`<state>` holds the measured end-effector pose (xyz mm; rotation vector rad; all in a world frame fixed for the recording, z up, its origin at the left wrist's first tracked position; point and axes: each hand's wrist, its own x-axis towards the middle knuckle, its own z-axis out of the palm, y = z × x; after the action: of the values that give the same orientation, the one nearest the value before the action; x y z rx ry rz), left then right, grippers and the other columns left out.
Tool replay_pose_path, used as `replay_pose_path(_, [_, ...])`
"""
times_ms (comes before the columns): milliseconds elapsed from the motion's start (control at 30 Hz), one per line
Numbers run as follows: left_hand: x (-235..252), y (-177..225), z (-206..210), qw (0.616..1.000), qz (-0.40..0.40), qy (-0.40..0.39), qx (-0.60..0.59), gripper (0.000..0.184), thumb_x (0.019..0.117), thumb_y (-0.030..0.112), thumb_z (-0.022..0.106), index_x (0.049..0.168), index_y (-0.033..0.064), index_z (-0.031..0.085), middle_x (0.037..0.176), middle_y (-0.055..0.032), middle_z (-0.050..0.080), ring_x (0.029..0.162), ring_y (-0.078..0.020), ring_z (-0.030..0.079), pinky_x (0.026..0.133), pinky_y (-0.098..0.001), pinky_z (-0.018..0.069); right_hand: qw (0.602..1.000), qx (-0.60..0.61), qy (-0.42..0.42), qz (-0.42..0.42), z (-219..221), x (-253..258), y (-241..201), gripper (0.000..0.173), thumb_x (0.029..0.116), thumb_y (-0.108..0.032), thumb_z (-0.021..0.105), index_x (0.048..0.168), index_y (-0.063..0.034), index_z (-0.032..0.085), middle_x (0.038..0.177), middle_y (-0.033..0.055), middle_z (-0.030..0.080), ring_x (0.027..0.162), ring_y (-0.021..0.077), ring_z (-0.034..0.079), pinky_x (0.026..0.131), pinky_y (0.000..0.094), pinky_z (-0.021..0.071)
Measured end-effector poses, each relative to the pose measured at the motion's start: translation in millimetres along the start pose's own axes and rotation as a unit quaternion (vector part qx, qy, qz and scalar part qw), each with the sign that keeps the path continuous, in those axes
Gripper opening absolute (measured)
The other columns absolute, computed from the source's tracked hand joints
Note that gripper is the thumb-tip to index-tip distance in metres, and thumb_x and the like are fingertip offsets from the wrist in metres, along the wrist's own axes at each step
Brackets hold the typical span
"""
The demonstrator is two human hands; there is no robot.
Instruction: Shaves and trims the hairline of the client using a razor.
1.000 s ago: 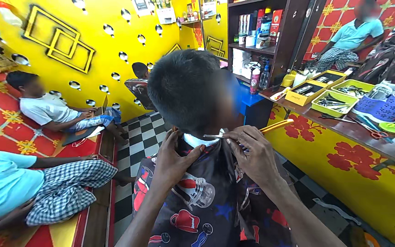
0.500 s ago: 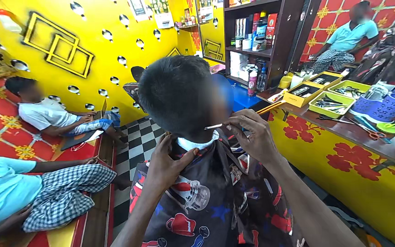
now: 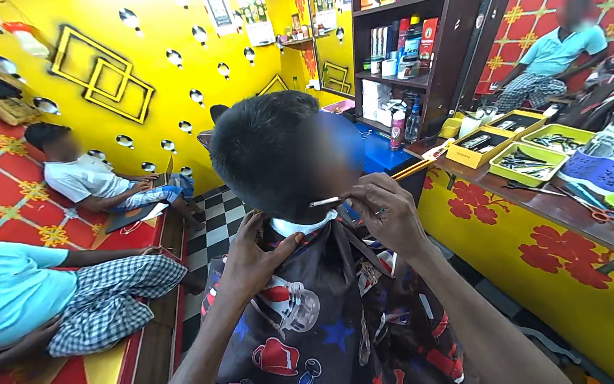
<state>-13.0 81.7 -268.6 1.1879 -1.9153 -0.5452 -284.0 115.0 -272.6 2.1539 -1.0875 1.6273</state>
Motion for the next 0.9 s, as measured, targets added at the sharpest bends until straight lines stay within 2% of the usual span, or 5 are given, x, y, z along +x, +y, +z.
replay_pose_path(233, [4.5, -2.0, -1.1, 1.000, 0.003, -0.005, -0.009, 0.055, 0.0795, 0.048, 0.082, 0.124, 0.0174, 0.070, 0.132, -0.0020, 0.064, 0.120, -0.0150, 0.062, 0.099, -0.0447, 0.0537, 0.998, 0.029, -0.056, -0.013, 9.5, -7.6, 14.6, 0.013, 0.0956, -0.010, 0.068, 0.104, -0.0075, 0.078, 0.100, 0.0041, 0.072, 0.101, 0.0171, 0.066, 0.093, 0.0323, 0.0526])
replay_pose_path(400, [6.5, 1.7, -2.3, 1.000, -0.004, -0.013, -0.028, 0.049, 0.0810, 0.040, 0.082, 0.124, 0.0186, 0.070, 0.129, 0.0009, 0.066, 0.114, -0.0120, 0.065, 0.094, -0.0387, 0.0572, 0.999, 0.032, 0.005, 0.023, 9.1, 0.6, 9.1, 0.013, 0.0958, -0.005, 0.067, 0.106, -0.0036, 0.075, 0.107, 0.0081, 0.071, 0.106, 0.0184, 0.066, 0.095, 0.0312, 0.0534])
replay_pose_path(567, [8.7, 2.2, -4.3, 0.998, -0.016, -0.021, -0.049, 0.044, 0.0824, 0.038, 0.081, 0.121, 0.0191, 0.071, 0.123, 0.0024, 0.069, 0.111, -0.0112, 0.066, 0.092, -0.0349, 0.0584, 0.998, 0.047, -0.050, 0.003, 22.5, -17.6, 17.3, 0.015, 0.0975, -0.010, 0.065, 0.108, -0.0078, 0.076, 0.102, 0.0045, 0.071, 0.100, 0.0160, 0.066, 0.091, 0.0311, 0.0545])
replay_pose_path(733, [9.6, 1.5, -6.0, 0.996, -0.031, -0.023, -0.079, 0.043, 0.0830, 0.036, 0.081, 0.121, 0.0185, 0.071, 0.123, 0.0010, 0.070, 0.109, -0.0131, 0.068, 0.090, -0.0356, 0.0594, 0.986, 0.130, 0.042, 0.100, 23.6, -42.7, -8.2, 0.015, 0.0974, -0.010, 0.067, 0.110, -0.0077, 0.075, 0.110, 0.0018, 0.071, 0.109, 0.0126, 0.066, 0.096, 0.0310, 0.0568])
replay_pose_path(900, [5.2, 1.2, -10.4, 0.996, -0.042, -0.024, -0.075, 0.050, 0.0868, 0.042, 0.077, 0.131, 0.0214, 0.067, 0.131, 0.0029, 0.067, 0.115, -0.0119, 0.066, 0.094, -0.0369, 0.0583, 0.993, 0.035, 0.064, 0.091, 31.2, -92.9, -47.6, 0.024, 0.1031, -0.010, 0.055, 0.116, -0.0161, 0.074, 0.111, 0.0015, 0.071, 0.110, 0.0133, 0.066, 0.096, 0.0309, 0.0562])
